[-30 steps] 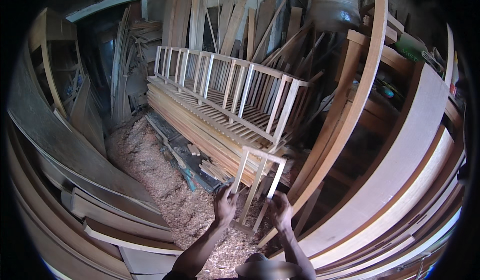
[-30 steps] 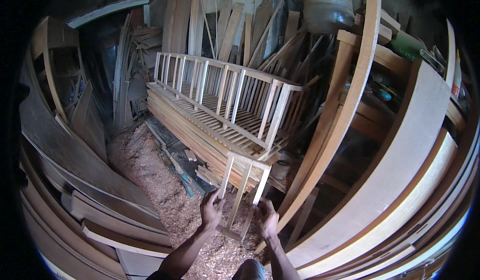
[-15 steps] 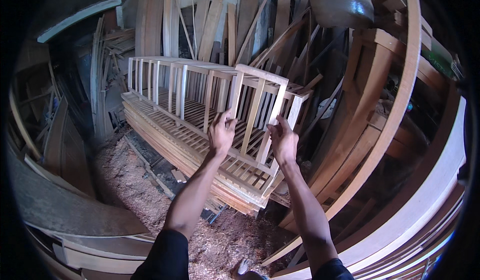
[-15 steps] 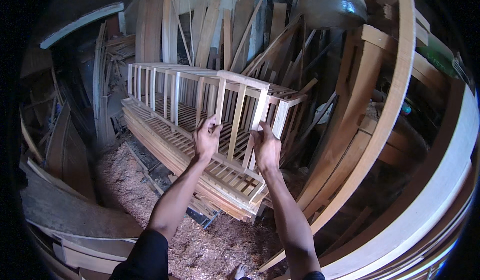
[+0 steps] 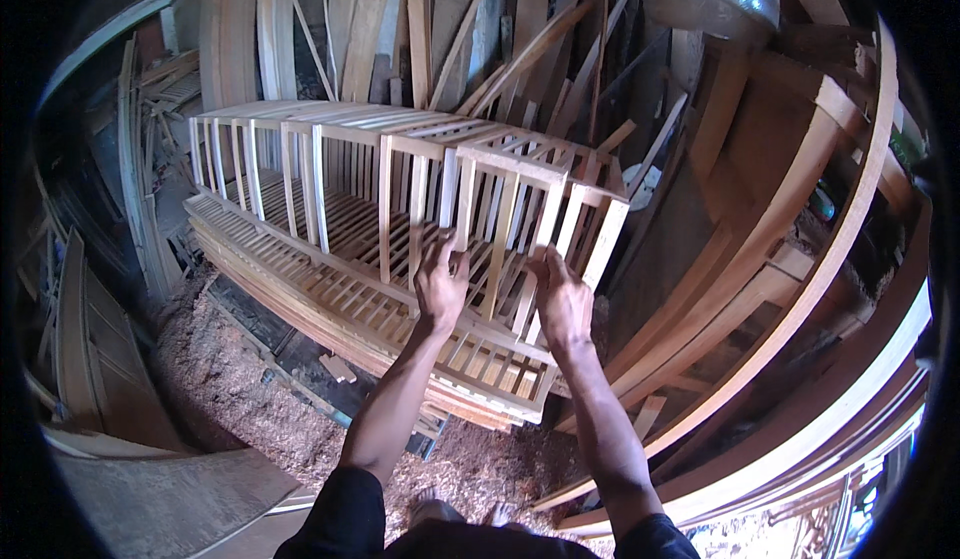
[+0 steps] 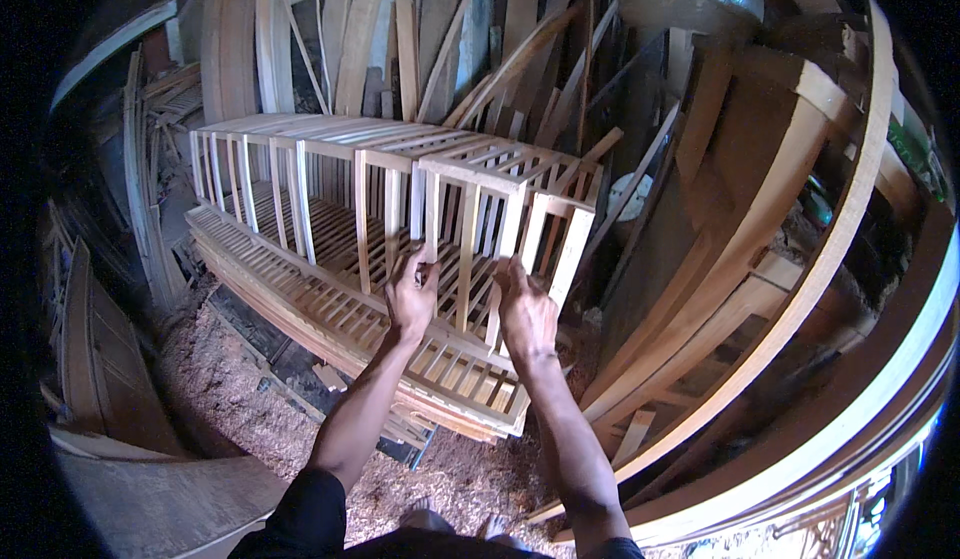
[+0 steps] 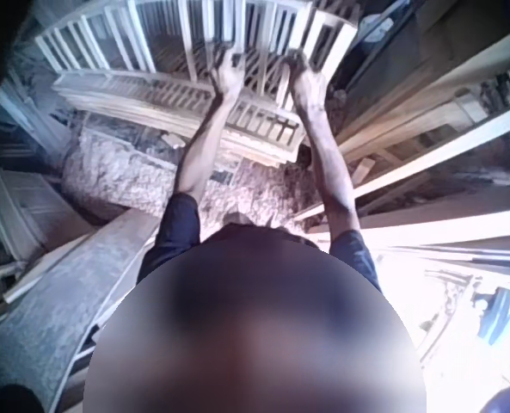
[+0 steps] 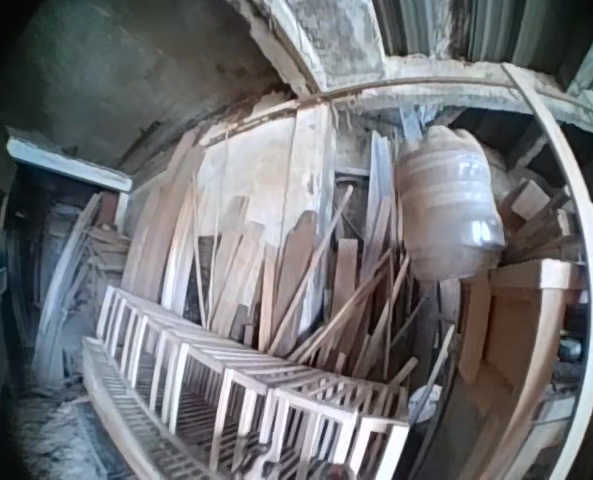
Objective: The person assembles small wooden frames by aligning thin wooden slats and fastening them with a pneumatic nail gun. They repeatedly pick up slats, position them into rectangular frames, and drive nails to secure the joints. The person also uses pliers to adjust or remove pieces and places completed frames onto a stack.
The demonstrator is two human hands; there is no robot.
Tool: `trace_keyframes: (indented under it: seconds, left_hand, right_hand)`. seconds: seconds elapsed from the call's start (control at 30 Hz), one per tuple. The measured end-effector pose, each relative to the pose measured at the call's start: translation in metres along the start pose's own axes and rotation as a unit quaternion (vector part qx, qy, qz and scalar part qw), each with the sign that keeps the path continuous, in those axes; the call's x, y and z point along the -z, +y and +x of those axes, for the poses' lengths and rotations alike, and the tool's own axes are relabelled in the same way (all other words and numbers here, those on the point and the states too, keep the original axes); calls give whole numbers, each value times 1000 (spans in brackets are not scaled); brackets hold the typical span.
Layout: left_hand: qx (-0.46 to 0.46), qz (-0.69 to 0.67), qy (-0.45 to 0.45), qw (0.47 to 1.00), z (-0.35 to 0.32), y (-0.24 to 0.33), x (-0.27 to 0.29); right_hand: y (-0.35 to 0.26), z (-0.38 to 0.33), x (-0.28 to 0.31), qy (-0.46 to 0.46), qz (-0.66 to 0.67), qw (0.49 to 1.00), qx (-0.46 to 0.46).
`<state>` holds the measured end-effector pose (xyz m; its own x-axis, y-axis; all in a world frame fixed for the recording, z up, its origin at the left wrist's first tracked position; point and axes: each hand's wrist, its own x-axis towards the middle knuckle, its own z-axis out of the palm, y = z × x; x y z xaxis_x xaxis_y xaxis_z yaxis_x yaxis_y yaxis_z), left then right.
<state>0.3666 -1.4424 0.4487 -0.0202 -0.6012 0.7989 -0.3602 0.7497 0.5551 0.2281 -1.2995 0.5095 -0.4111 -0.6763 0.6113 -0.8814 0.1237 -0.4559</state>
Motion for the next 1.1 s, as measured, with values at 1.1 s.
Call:
trace_keyframes:
  seconds: [1.1]
  left_hand:
    - [-23, -14, -122, 992, 28, -6, 21]
  right_hand:
    - [-30, -20, -32, 12, -90, 987, -134]
